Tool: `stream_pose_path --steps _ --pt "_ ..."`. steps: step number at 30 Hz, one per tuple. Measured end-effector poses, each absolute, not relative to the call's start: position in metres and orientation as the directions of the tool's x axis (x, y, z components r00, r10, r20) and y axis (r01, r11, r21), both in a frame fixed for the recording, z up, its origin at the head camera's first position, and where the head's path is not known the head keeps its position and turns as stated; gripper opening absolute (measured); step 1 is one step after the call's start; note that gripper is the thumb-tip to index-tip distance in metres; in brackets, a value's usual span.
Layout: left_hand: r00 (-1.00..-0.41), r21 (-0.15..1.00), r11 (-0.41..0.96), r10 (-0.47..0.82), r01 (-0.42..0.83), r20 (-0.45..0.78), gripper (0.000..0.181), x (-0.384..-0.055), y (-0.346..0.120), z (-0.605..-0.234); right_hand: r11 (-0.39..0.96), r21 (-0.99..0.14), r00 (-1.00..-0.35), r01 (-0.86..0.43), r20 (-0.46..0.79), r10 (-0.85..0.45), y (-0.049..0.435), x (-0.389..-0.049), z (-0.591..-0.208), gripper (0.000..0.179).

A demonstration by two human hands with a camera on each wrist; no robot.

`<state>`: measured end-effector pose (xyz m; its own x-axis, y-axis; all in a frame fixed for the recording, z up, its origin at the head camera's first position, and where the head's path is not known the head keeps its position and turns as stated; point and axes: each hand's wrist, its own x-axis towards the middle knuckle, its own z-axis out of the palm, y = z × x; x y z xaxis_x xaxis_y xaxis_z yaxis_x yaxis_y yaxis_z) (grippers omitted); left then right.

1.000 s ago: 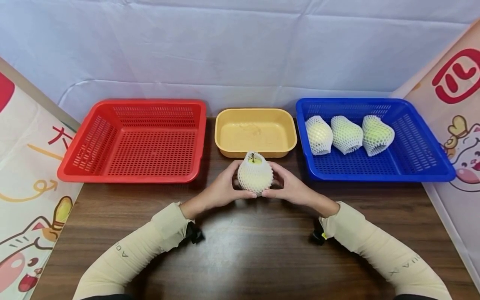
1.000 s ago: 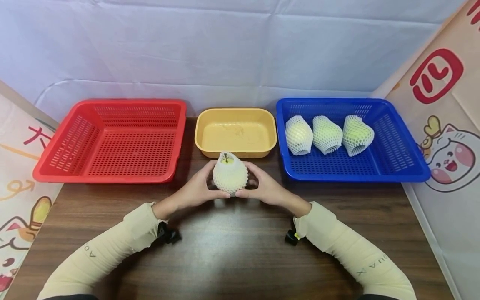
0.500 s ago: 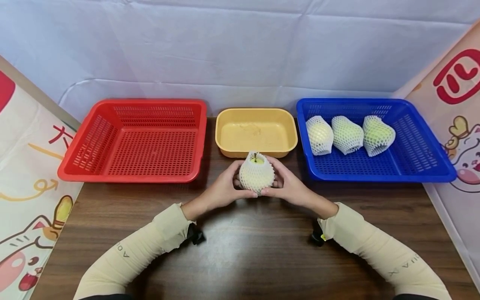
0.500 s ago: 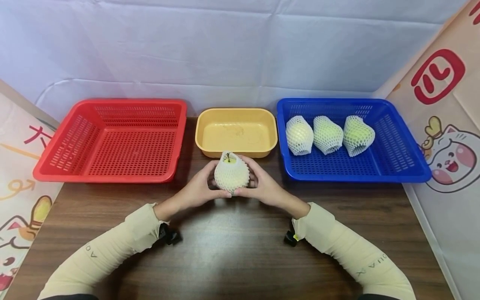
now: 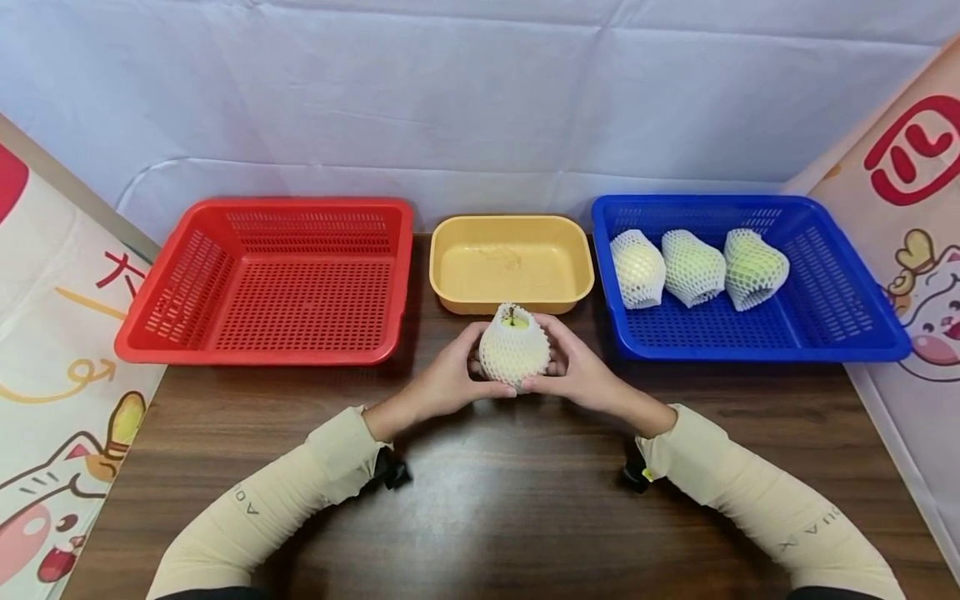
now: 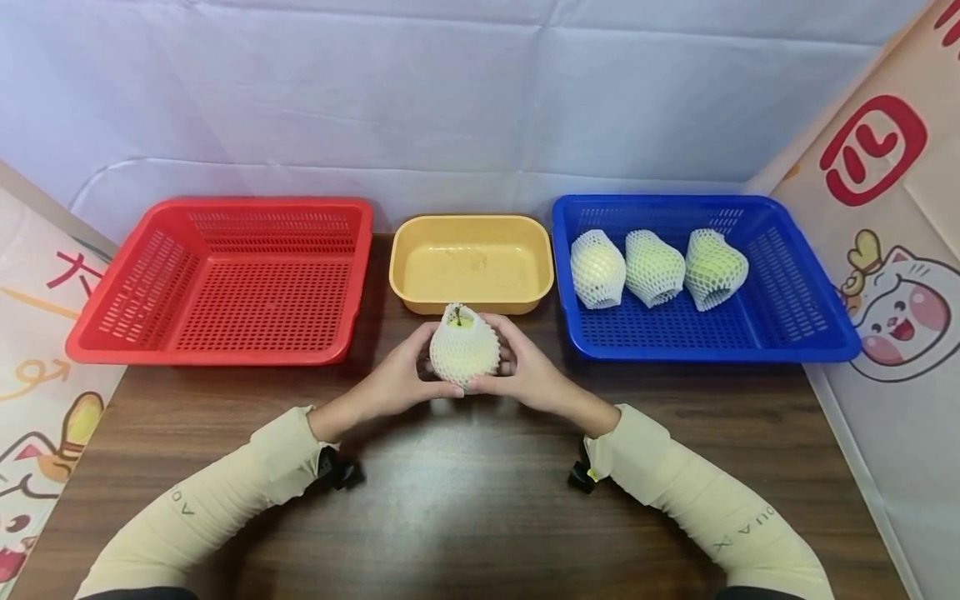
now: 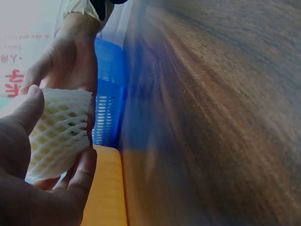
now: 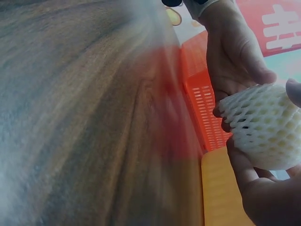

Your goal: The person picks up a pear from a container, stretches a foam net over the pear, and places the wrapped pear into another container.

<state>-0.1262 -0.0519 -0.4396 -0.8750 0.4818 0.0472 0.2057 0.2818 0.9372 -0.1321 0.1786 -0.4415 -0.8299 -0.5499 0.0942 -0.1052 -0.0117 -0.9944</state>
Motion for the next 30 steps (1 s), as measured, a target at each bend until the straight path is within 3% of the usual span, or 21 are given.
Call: stream_pose_path --steps 8,13,17,21,25,30 --pt "-0.859 0.935 0.276 0.509 0.223 0.055 0.079 -0.129 -0.051 -0.433 0.016 -0.986 -0.829 -0.164 0.129 -0.544 0.183 -0.130 -0.426 0.076" --pt "-0.827 0.957 0.177 0.554 0.229 0.095 0.077 -0.131 -0.050 -0.429 0.027 -0.984 -0.825 -0.174 0.131 -0.550 0.192 -0.130 -0.412 0.075" --pt "-0.815 0.972 0.109 0.569 0.209 0.111 0.062 -0.130 -0.048 -0.423 0.033 -0.980 -0.829 -0.197 0.149 -0.540 0.203 -0.131 -0.397 0.074" --pt "-0.851 0.983 0.111 0.521 0.148 0.069 0.036 -0.130 -0.042 -0.417 0.075 -0.968 -0.832 -0.241 0.167 -0.529 0.216 -0.134 -0.377 0.071" --pt "-0.897 0.993 0.097 0.442 0.069 0.020 0.036 -0.132 -0.034 -0.413 0.135 -0.950 -0.832 -0.283 0.173 -0.527 0.233 -0.136 -0.358 0.069" --pt "-0.913 0.998 0.045 0.405 -0.035 -0.050 0.033 -0.138 -0.022 -0.407 0.157 -0.932 -0.818 -0.326 0.195 -0.542 0.257 -0.143 -0.340 0.072"
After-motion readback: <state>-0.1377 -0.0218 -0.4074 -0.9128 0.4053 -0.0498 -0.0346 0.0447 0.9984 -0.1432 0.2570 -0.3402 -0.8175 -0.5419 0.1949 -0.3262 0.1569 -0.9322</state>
